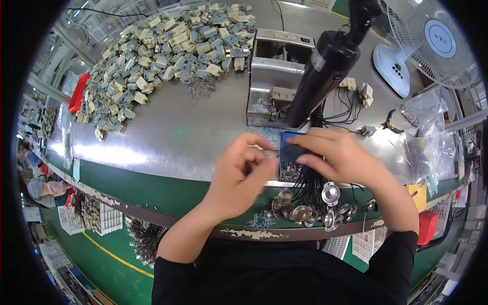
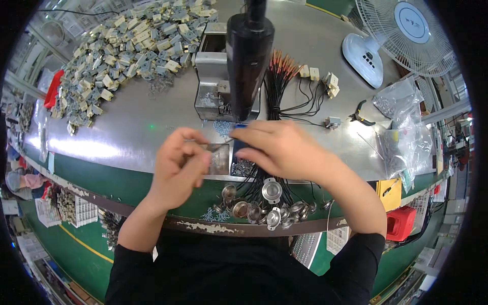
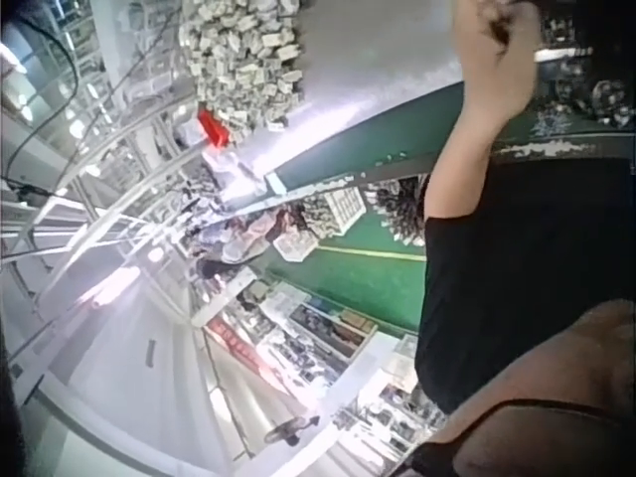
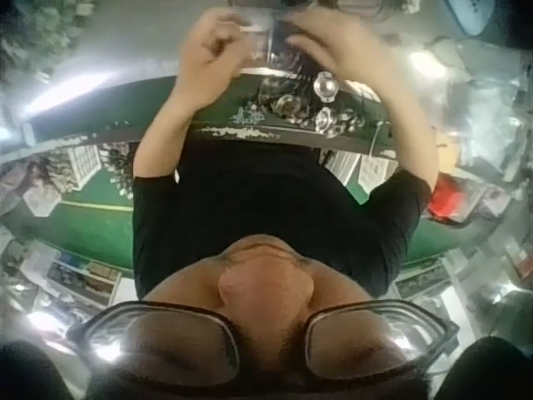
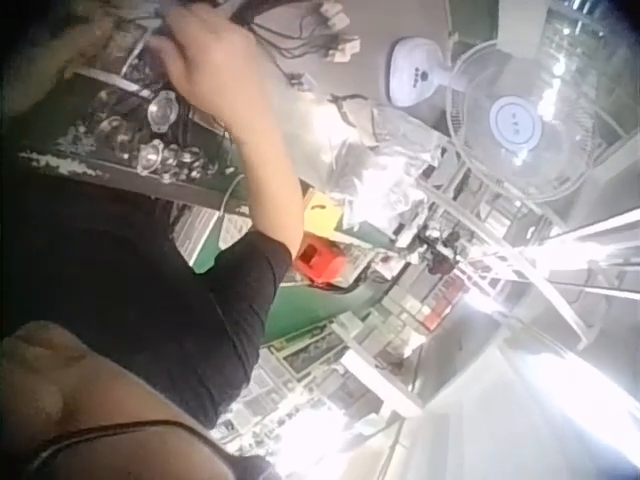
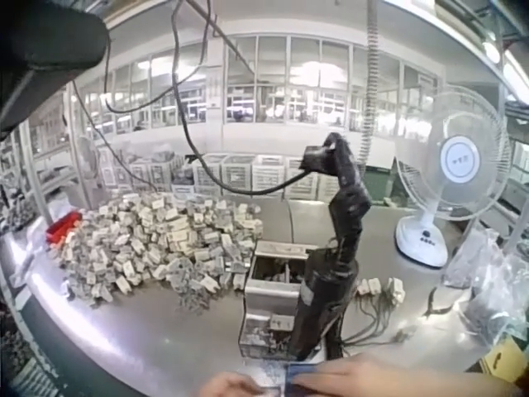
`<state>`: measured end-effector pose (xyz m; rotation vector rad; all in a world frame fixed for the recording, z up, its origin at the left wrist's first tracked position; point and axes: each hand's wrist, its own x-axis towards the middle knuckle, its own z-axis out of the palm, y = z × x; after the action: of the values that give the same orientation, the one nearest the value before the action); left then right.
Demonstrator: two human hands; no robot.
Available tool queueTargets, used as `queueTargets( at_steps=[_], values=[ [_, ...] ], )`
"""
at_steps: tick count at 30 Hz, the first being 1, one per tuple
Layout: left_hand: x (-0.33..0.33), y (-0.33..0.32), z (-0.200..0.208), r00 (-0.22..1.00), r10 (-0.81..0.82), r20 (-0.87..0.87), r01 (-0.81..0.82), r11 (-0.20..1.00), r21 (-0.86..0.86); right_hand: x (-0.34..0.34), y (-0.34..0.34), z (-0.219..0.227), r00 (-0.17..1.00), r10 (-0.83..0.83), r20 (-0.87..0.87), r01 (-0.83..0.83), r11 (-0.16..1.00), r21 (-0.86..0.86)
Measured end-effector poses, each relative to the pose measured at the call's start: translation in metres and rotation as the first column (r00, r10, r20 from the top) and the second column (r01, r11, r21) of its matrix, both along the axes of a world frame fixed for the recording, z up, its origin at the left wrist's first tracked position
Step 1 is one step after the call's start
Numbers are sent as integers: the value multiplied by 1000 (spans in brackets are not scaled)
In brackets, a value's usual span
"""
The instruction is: Assembling wire harnesses and securing them to electrical sockets using an electric screwdriver.
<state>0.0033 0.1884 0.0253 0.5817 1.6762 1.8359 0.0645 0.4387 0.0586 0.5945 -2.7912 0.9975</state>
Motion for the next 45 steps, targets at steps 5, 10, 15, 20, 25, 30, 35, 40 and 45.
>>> queueTargets(
  at_steps=[5, 10, 15, 20, 25, 30, 35, 40, 45],
  values=[
    [-6, -20, 21, 997, -35, -64, 31, 997, -67, -33, -27, -14, 947, 295, -127, -296, 955, 8],
    [-24, -39, 0, 909, -225, -352, 172, 969, -175, -26, -35, -38, 941, 337, -17, -337, 941, 31],
    [-46, -34, -13, 216, -288, -933, 205, 948, -245, -16, -32, -55, 930, 328, 167, -289, 931, -221],
    [-46, -33, -24, 383, -272, -883, 274, 946, -173, -13, -27, -53, 939, 323, 115, -278, 913, -297],
    [-37, -40, -22, 984, -155, 86, 149, 986, 68, -19, -33, -39, 964, 265, 8, -262, 958, -114],
    [-61, -41, -26, 983, -176, 43, 179, 982, -62, -25, -50, -34, 971, 132, -198, -136, 991, -8],
    [-56, -37, -45, 969, -170, 182, 158, 984, 78, -35, -53, -37, 965, 40, -258, -52, 998, -39],
    [-44, -32, -49, 885, -280, 371, 139, 921, 365, -43, -53, -32, 974, 19, -224, -73, 970, -233],
    [-43, -31, -43, 879, -308, 364, 168, 914, 369, -43, -55, -37, 962, 11, -274, -77, 970, -232]
  ],
)
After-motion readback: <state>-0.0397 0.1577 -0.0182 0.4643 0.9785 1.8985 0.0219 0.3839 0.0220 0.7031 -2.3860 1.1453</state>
